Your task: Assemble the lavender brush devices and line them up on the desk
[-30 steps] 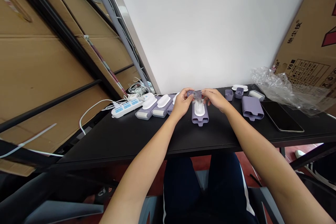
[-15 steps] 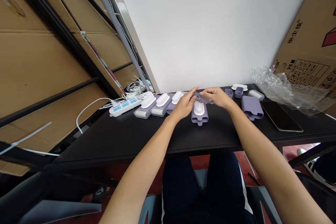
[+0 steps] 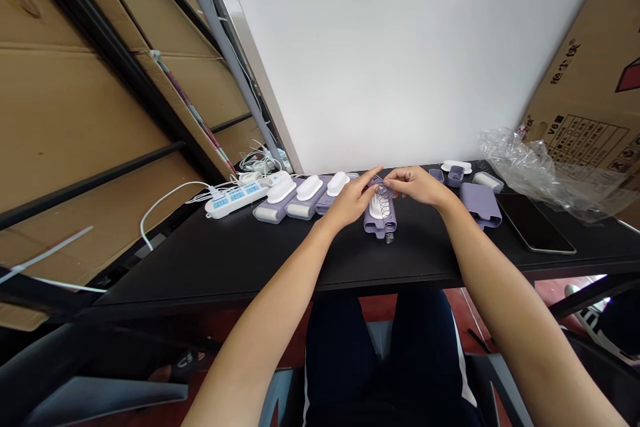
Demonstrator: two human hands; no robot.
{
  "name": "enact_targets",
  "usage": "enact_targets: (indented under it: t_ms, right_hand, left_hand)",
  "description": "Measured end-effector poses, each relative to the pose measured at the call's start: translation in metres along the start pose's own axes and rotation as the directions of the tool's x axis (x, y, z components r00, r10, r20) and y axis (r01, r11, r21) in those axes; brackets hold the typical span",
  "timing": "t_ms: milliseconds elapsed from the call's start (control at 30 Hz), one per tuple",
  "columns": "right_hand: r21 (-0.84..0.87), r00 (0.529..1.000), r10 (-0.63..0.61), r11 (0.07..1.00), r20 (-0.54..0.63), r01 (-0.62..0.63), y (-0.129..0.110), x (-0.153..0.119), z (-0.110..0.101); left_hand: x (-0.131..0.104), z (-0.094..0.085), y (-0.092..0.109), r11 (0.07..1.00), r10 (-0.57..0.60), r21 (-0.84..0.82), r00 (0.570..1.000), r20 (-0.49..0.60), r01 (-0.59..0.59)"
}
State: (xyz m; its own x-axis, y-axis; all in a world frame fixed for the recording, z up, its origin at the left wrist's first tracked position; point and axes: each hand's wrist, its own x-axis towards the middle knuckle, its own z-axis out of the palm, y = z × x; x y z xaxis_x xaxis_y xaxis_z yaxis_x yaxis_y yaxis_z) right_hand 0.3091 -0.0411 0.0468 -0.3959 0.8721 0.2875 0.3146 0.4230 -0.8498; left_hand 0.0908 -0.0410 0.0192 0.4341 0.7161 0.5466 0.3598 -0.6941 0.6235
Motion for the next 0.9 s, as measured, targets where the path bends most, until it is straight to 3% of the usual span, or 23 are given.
enact_targets:
  t_ms: [200,400,700,900]
  right_hand:
    - [0.005,0.993,-0.06,0.998,-0.1,0.06,0.0,0.002,0.007]
    - [0.07,0.99,-0.048,0.996,-0.13,0.057,-0.002,0.002,0.011]
    - [0.317,0.99,0.143,0.939,-0.013,-0.132,-0.005,0.003,0.024]
    - [0.53,0.991,0.131,0.838,0.035,-0.129,-0.009,0.0,0.033]
  left_hand:
    - [0.007,0.004,-0.007,0.935,-0.118,-0.352,0.979,-0.166,0.053]
    - [0.009,0.001,-0.01,0.912,-0.146,-0.406,0.973,-0.18,0.062]
    - [0.012,0.001,-0.01,0.828,-0.269,-0.553,0.93,-0.252,0.09]
    - [0.009,0.004,-0.004,0.802,-0.287,-0.578,0.946,-0.153,0.15]
